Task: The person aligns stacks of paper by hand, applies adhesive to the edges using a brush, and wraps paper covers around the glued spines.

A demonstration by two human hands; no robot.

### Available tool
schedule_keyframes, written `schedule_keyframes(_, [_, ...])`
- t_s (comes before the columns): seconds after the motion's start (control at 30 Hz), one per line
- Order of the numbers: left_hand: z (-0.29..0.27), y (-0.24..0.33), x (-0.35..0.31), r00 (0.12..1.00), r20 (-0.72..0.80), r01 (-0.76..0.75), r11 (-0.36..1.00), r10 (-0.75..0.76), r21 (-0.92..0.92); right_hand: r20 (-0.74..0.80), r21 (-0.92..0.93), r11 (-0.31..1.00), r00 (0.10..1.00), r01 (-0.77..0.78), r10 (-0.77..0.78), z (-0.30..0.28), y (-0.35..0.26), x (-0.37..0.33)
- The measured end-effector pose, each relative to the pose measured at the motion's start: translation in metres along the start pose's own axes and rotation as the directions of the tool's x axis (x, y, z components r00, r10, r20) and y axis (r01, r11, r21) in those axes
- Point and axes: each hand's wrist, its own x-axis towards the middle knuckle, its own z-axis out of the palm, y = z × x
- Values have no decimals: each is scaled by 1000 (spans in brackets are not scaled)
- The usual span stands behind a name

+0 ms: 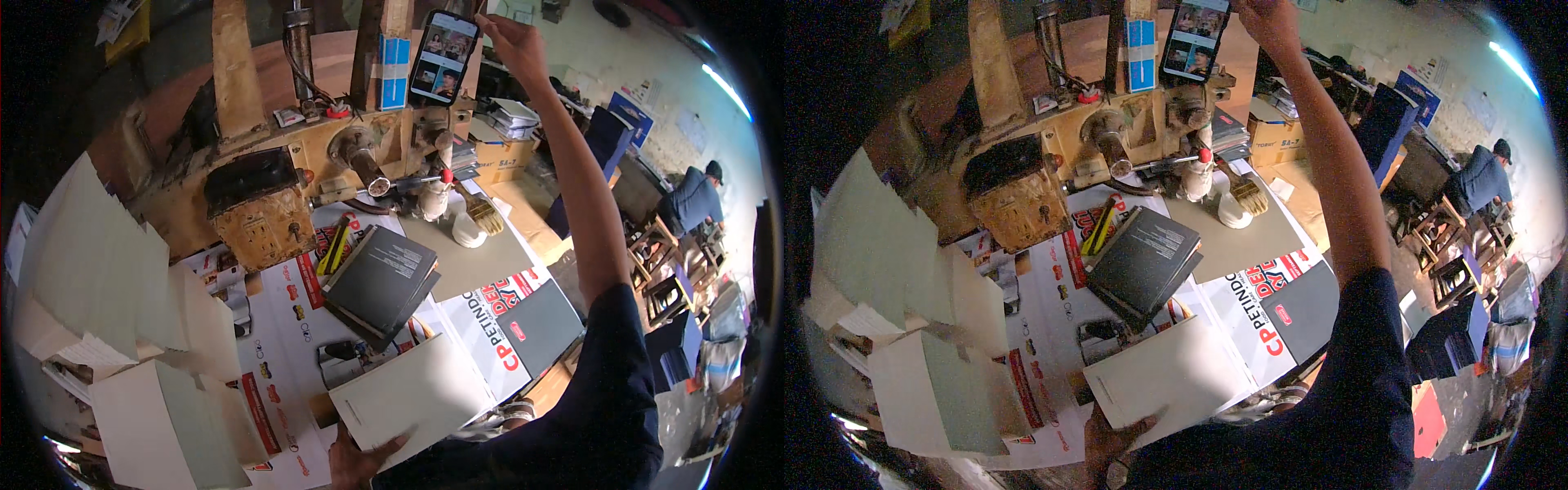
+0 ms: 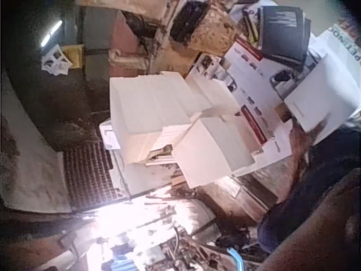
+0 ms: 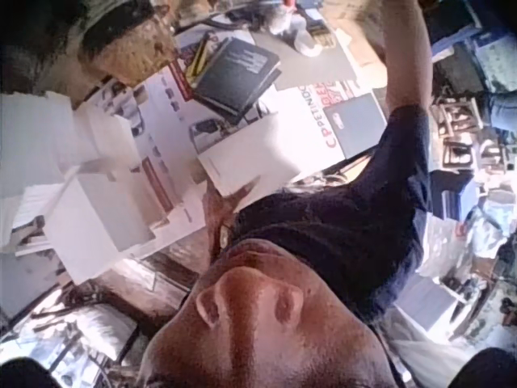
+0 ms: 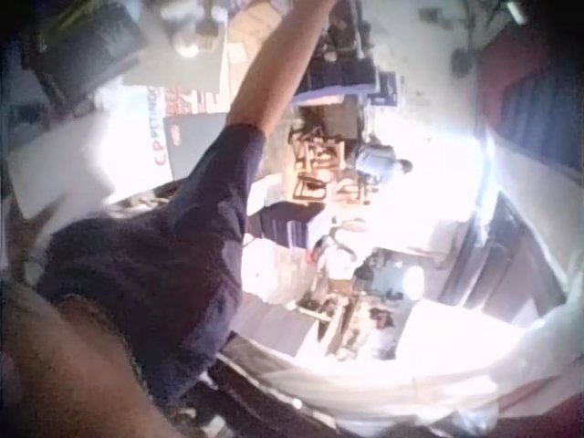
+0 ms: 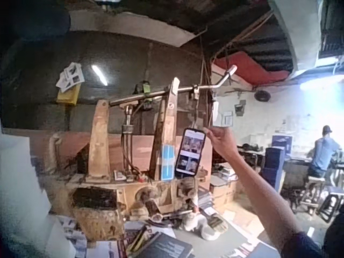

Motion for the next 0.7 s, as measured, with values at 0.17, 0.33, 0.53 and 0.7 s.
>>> schedule_keyframes(0.17, [4, 6, 0, 998, 18, -62, 998, 62, -4, 122, 103, 988, 987, -117, 105, 18, 40, 22])
schedule_keyframes(0.33, [2, 9, -3, 999, 16, 30, 999, -30, -18, 151, -74, 988, 977, -138, 148, 18, 31, 18])
schedule_keyframes(0.53, [3, 2, -1, 999, 8, -33, 998, 33, -46, 159, 137, 943, 946, -304, 282, 12, 4, 16])
schedule_keyframes(0.7, [6, 3, 0, 998, -5, -55, 997, 55, 61, -243, 96, 994, 968, -42, 65, 4, 16, -12])
